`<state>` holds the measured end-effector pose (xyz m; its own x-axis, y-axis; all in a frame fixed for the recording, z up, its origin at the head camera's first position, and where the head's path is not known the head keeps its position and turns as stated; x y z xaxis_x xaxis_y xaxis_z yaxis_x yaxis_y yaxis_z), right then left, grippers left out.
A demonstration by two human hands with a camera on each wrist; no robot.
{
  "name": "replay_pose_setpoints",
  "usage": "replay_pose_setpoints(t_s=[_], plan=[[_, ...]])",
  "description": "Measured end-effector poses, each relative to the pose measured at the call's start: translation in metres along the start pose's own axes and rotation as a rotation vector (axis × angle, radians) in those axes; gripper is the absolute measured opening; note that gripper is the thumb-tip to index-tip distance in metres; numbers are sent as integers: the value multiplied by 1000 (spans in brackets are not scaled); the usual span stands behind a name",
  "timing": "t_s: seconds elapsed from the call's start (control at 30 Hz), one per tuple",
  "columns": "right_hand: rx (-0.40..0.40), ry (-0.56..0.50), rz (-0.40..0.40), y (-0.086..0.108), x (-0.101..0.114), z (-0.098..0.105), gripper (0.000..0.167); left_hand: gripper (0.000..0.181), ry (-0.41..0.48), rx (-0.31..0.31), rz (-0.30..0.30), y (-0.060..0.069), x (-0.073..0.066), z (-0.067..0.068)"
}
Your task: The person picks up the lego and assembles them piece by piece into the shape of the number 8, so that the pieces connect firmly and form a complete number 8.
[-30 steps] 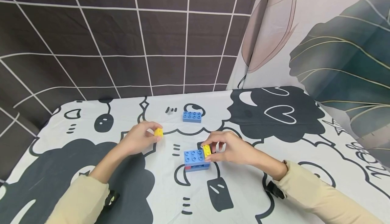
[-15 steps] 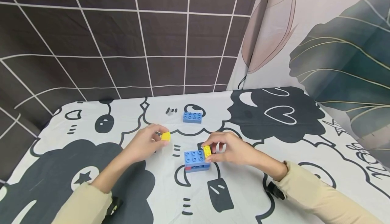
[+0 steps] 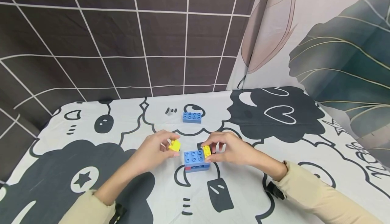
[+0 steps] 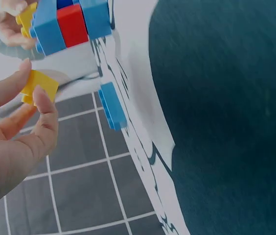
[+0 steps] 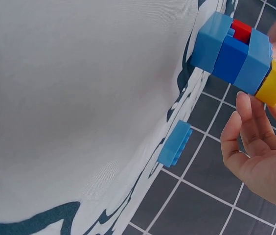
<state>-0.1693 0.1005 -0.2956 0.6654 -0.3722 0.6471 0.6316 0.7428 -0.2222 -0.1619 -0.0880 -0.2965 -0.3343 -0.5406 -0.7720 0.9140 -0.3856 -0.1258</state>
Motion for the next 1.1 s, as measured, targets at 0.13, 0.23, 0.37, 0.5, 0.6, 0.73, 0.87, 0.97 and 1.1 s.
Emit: replay_pose_setpoints(t_s=[0.13,0.23,0.37,0.5,0.6,0.73,0.87,0.97,1.1], plan=[[1,1,-3,0,0,0,34,39,2,-2,12,2,-5,-6],[3,3,-5,0,0,0,34,37,-5,-2,9,3,-9,-9],[3,3,-8,0,0,0,34,37,-14,-8,-31,5,-15,-12],[2,1,-3,0,0,0,34,35,-2,-12,-87,6,-20,-15],[0,3,4,0,-1,0,34,36,5,-8,-118,7,-23,-17],[-1,3,12,0,-1,0,34,36,8,-1,-115,8,-24,-18],[0,5,15,0,-1,-1,34,36,27,10,-119,9,-23,-19],[0,6,13,-1,-1,-1,34,33,39,21,-144,10,-24,-19],[0,2,12,-1,-1,-1,33,30,38,30,-161,10,-25,-18]])
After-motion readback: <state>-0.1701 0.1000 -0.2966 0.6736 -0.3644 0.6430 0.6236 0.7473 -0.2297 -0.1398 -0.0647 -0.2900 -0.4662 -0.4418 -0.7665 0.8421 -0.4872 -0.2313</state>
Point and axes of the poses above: each hand's wrist, its own y-axis away from the middle knuckle, its own z-axis out of the back of the hand, x = y × z, the point moved 6 cm from there along -y, towards the middle knuckle, and after that the axes turned 4 degrees about y, right-handed, at the moved point
